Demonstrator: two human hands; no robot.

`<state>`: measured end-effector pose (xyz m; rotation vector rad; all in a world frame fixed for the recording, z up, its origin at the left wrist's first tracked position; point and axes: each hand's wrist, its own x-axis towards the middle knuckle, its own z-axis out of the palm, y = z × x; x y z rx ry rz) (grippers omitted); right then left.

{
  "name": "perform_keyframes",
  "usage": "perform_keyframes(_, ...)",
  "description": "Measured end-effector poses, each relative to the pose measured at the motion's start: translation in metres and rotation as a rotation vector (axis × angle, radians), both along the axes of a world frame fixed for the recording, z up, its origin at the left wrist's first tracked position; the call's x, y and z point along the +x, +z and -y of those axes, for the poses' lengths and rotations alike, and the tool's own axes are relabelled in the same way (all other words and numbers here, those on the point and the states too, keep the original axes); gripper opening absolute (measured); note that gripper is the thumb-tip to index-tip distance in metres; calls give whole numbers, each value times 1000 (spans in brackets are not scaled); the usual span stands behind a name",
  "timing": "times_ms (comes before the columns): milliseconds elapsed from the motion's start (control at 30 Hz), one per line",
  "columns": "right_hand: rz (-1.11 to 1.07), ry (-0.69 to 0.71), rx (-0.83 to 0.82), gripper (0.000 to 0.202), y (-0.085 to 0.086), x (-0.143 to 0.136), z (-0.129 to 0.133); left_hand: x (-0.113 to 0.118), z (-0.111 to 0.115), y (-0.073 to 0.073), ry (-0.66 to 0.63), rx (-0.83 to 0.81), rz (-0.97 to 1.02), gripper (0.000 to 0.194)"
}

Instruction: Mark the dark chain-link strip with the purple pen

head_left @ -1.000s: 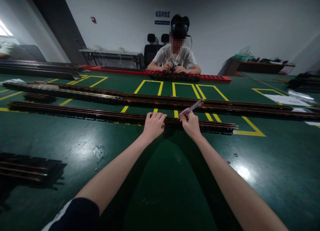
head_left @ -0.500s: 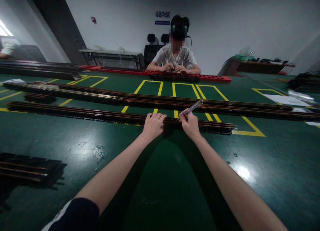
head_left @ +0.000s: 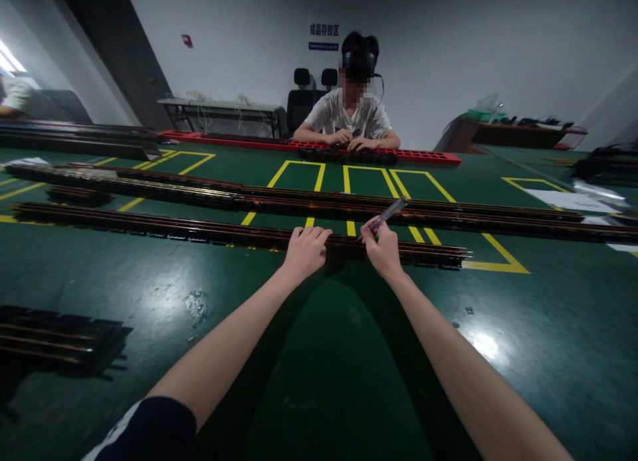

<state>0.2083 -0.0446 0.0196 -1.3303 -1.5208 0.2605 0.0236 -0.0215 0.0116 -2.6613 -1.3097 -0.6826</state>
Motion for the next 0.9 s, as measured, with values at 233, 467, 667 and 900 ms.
perform_keyframes(233, -3, -1, 0, 31, 1, 0, 0, 2, 2, 4, 18, -14, -11, 37)
perform_keyframes(467, -3, 6, 2, 27, 2, 0, 1, 3, 2, 2, 27, 30, -21, 42)
perform_keyframes(667, -18, -8, 6, 28, 2, 0, 1, 4, 1, 0, 37, 45, -39, 45)
perform_keyframes(900, -26, 0, -2, 32, 2, -1, 1, 4, 2, 1, 46, 53, -56, 48)
